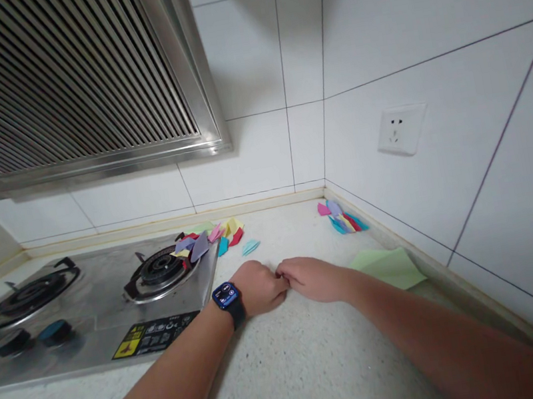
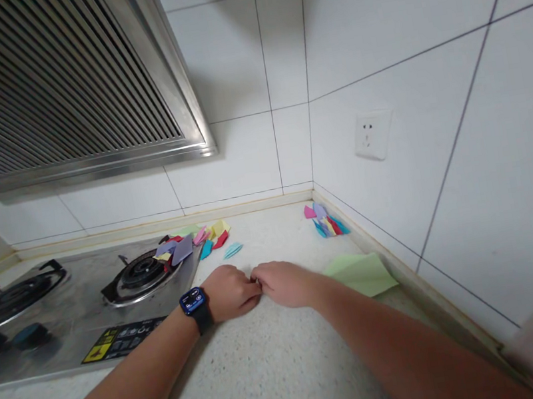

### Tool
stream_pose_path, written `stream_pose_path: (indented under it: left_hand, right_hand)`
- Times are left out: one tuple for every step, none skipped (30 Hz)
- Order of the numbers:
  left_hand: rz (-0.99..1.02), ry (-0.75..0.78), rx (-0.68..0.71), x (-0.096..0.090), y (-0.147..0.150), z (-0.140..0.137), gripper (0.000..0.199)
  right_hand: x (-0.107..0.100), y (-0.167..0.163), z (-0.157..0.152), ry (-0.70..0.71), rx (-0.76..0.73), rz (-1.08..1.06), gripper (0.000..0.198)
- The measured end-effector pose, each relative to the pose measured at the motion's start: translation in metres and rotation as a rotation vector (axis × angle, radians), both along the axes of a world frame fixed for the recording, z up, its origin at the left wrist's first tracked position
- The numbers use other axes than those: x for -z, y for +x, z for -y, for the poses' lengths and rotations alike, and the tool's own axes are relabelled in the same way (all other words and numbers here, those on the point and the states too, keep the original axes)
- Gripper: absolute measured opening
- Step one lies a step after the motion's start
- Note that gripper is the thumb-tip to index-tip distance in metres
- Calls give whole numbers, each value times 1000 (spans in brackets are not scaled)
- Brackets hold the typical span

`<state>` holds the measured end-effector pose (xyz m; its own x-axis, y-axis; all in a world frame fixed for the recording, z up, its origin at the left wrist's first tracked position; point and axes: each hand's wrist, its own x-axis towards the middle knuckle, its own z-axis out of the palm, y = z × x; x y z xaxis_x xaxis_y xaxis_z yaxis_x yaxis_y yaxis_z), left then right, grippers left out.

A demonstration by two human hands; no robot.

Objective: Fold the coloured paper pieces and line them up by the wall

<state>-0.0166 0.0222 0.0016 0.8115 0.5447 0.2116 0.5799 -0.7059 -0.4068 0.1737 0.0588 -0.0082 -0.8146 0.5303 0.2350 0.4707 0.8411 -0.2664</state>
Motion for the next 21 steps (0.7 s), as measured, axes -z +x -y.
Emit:
stream_pose_path:
  left_hand:
    - [3, -2, -2, 0, 0, 0, 23]
    - [8, -3, -4, 1, 1, 0, 23]
    - [14, -5, -5, 1, 2, 0, 23]
    - [19, -6, -4, 1, 2, 0, 23]
    - [24, -7, -3, 1, 3, 1, 23]
    - [27, -9, -3, 1, 4, 1, 24]
    - [28, -11, -4, 1, 5, 1, 24]
    - [30, -11, -8, 1, 5, 2, 24]
    - [32, -12, -13, 1, 6, 2, 24]
    - [35, -13, -20, 1, 6, 3, 24]
    - [40, -13, -29, 1, 7, 3, 24]
    - [46, -13, -37, 1, 7, 4, 24]
    - [53, -15, -45, 1, 8, 4, 23]
    - [58, -17, -53, 1, 8, 4, 23]
    - [63, -20, -61, 2, 8, 4, 23]
    - [65, -22, -70, 2, 8, 4, 23]
    - [66, -24, -79, 3, 8, 4, 23]
    - [66, -26, -87, 3, 8, 4, 24]
    - [67, -27, -96, 3, 8, 4, 24]
    - [69, -27, -102, 3, 7, 4, 25]
    - [70, -29, -106, 3, 7, 3, 25]
  right_hand:
    - [0, 0, 1, 23, -2, 27, 16]
    - [-1, 0, 2, 44, -3, 53, 16]
    - [-1, 0, 2, 61, -5, 76, 16]
    - [-1, 0, 2, 73, -9, 94, 16]
    - [-1, 0, 3, 82, -13, 108, 16]
    - [-1, 0, 3, 90, -15, 117, 16]
    - [-1, 0, 3, 98, -17, 120, 16]
    - [-1, 0, 2, 108, -22, 119, 16]
    - [-1, 0, 2, 117, -31, 115, 16]
    - [-1, 0, 1, 125, -43, 108, 16]
    - [-1, 0, 1, 127, -54, 100, 16]
    - [-1, 0, 0, 123, -64, 91, 16]
    - [-1, 0, -1, 116, -70, 85, 16]
    - [-1, 0, -1, 108, -70, 82, 16]
    - [-1, 0, -2, 103, -67, 81, 16]
    - [0, 0, -2, 102, -65, 83, 16]
    - [1, 0, -3, 106, -61, 87, 16]
    - [1, 0, -3, 111, -58, 90, 16]
    - [2, 0, -3, 115, -56, 91, 16]
    - [3, 0, -3, 118, -55, 87, 16]
    - [3, 0, -3, 119, -55, 81, 16]
